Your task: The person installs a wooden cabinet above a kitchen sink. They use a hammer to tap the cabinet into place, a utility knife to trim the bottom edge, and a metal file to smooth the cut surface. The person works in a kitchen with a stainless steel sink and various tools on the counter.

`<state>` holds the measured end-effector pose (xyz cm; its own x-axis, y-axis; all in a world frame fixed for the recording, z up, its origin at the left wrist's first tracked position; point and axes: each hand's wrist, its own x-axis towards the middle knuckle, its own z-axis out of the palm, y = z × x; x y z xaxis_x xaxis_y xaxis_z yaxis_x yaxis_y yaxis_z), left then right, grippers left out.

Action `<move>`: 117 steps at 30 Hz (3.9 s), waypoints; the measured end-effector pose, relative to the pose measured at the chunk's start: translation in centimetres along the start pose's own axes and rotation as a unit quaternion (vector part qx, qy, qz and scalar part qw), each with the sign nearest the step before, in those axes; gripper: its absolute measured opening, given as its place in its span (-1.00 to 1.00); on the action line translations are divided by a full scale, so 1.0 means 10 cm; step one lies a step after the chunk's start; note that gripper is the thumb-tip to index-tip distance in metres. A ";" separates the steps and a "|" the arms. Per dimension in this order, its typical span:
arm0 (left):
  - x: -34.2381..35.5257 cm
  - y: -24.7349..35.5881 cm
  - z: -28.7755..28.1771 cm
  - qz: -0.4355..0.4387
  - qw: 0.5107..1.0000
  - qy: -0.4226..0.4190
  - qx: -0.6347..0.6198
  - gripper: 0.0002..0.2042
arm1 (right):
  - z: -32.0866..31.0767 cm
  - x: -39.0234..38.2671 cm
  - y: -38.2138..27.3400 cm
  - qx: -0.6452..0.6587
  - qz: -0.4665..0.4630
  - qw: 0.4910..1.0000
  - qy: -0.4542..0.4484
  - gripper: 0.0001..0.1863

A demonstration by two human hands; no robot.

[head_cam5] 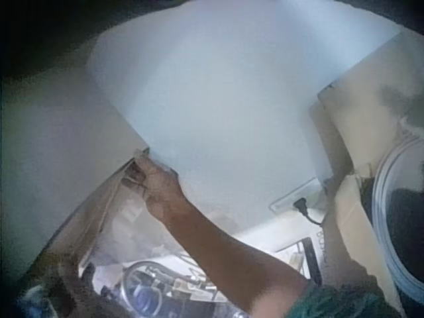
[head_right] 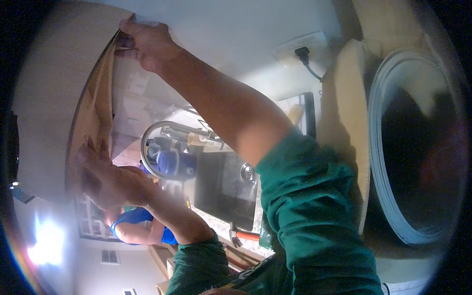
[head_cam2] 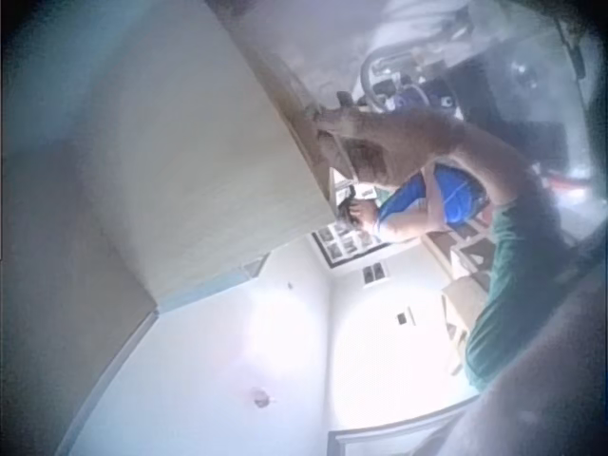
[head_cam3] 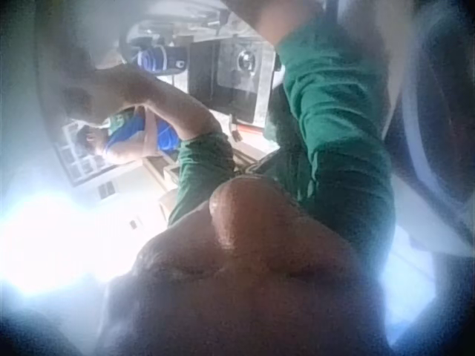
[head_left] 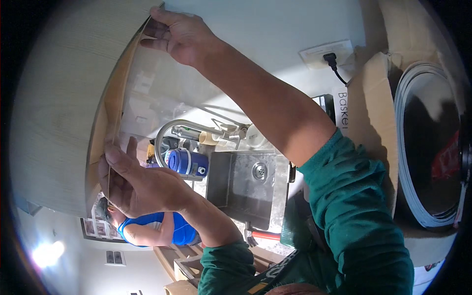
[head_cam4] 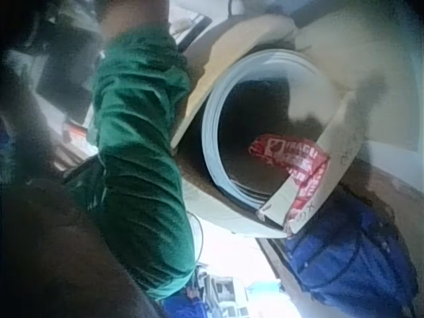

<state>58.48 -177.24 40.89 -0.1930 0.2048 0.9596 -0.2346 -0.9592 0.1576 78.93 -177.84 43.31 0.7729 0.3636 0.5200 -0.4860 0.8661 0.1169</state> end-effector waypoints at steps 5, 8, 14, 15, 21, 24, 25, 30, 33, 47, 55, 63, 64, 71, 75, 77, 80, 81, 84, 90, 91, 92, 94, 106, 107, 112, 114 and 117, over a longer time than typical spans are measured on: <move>-0.02 0.03 0.03 -0.004 1.000 0.012 -0.010 -0.76 | 0.04 -0.02 -0.07 -0.029 -0.007 1.000 -0.001 -0.70; -0.01 0.03 0.03 -0.007 1.000 0.004 -0.030 -0.78 | 0.04 -0.04 -0.09 -0.041 -0.004 0.999 -0.021 -0.66; -0.01 0.04 0.04 -0.009 0.999 0.010 -0.042 -0.79 | 0.05 0.00 -0.08 -0.019 -0.003 1.000 -0.025 -0.68; 0.00 0.04 0.04 -0.014 0.999 0.014 -0.046 -0.80 | 0.05 -0.01 -0.08 -0.012 0.001 1.000 -0.027 -0.69; -0.01 0.07 0.05 -0.021 0.999 0.017 -0.030 -0.80 | 0.01 0.06 -0.06 0.002 -0.002 1.000 -0.018 -0.69; 0.00 0.12 0.06 -0.029 0.999 0.015 0.001 -0.80 | -0.03 0.18 -0.04 -0.001 0.002 1.000 -0.016 -0.69; 0.01 0.12 0.05 -0.031 0.999 0.014 0.006 -0.80 | -0.04 0.21 -0.03 -0.006 0.005 1.000 -0.015 -0.69; 0.00 0.07 0.04 -0.016 0.999 0.029 -0.006 -0.79 | -0.02 0.20 0.04 0.013 0.004 1.000 0.003 -0.73; 0.01 0.08 0.05 -0.017 0.999 0.036 -0.012 -0.77 | -0.02 0.20 0.07 0.006 -0.006 1.000 -0.003 -0.75; 0.08 0.05 0.04 0.004 0.999 0.014 -0.030 -0.59 | 0.05 0.22 0.10 -0.018 -0.015 1.000 0.019 -0.76; 0.07 0.14 0.06 -0.020 0.999 0.018 -0.032 -0.64 | 0.10 -0.04 0.11 -0.005 0.037 0.999 0.025 -0.70; 0.08 0.04 0.04 0.002 0.999 0.025 -0.030 -0.67 | 0.23 -0.37 0.18 0.015 -0.004 1.000 -0.001 -0.70; 0.08 0.06 0.05 -0.008 0.999 0.024 -0.047 -0.66 | 0.27 -0.37 0.20 0.020 -0.026 0.999 0.019 -0.74; 0.06 0.08 0.09 -0.003 0.998 0.040 -0.051 -0.69 | 0.22 -0.34 0.24 0.017 -0.047 0.999 0.006 -0.74; 0.07 0.05 0.06 -0.015 0.999 0.023 -0.041 -0.67 | 0.24 -0.31 0.25 0.028 -0.042 0.998 0.023 -0.72; 0.07 0.03 0.05 0.001 0.999 0.023 -0.047 -0.66 | 0.22 -0.31 0.22 0.024 -0.021 0.999 0.001 -0.67; 0.07 0.05 0.04 -0.001 0.998 0.024 -0.052 -0.66 | 0.17 -0.32 0.14 0.019 0.026 0.999 -0.031 -0.60; 0.07 0.04 0.04 0.001 0.998 0.027 -0.057 -0.66 | 0.18 -0.32 0.13 0.022 0.032 0.999 -0.024 -0.60; 0.08 0.02 0.07 -0.003 0.997 0.032 -0.068 -0.67 | 0.18 -0.33 0.10 0.014 0.040 0.999 -0.024 -0.60; 0.02 0.06 0.06 -0.011 0.998 0.027 -0.048 -0.72 | 0.20 -0.34 0.17 0.031 0.037 0.999 -0.024 -0.59; 0.03 0.00 0.03 0.012 0.999 0.016 -0.045 -0.73 | 0.19 -0.34 0.20 0.036 0.031 0.998 -0.030 -0.58; 0.05 -0.03 0.02 0.036 0.999 0.007 -0.039 -0.73 | 0.20 -0.37 0.21 0.033 0.027 0.999 -0.026 -0.59; 0.06 -0.03 0.03 0.012 0.999 0.024 -0.042 -0.74 | 0.21 -0.44 0.21 0.027 0.020 0.999 -0.020 -0.59; 0.09 0.01 0.04 0.006 0.999 0.008 -0.036 -0.70 | 0.20 -0.37 0.18 0.001 0.026 0.999 -0.023 -0.61; 0.09 0.01 0.02 0.010 0.999 0.012 -0.040 -0.69 | 0.18 -0.36 0.19 0.002 0.025 0.999 -0.030 -0.61; 0.12 -0.03 -0.03 0.025 0.999 -0.015 -0.037 -0.65 | 0.18 -0.37 0.23 0.039 0.029 0.998 -0.037 -0.60; 0.13 -0.01 -0.04 0.015 0.999 -0.037 -0.022 -0.63 | 0.22 -0.42 0.23 0.028 0.022 0.999 -0.039 -0.60; 0.11 -0.02 0.02 0.022 0.998 0.010 -0.049 -0.66 | 0.21 -0.43 0.23 0.029 0.015 0.997 -0.069 -0.60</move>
<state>58.51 -176.89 42.00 -0.2244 0.1669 0.9601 -0.3170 -0.9441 0.0900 73.63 -178.13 43.11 0.6960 0.3347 0.6353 -0.5339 0.8328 0.1463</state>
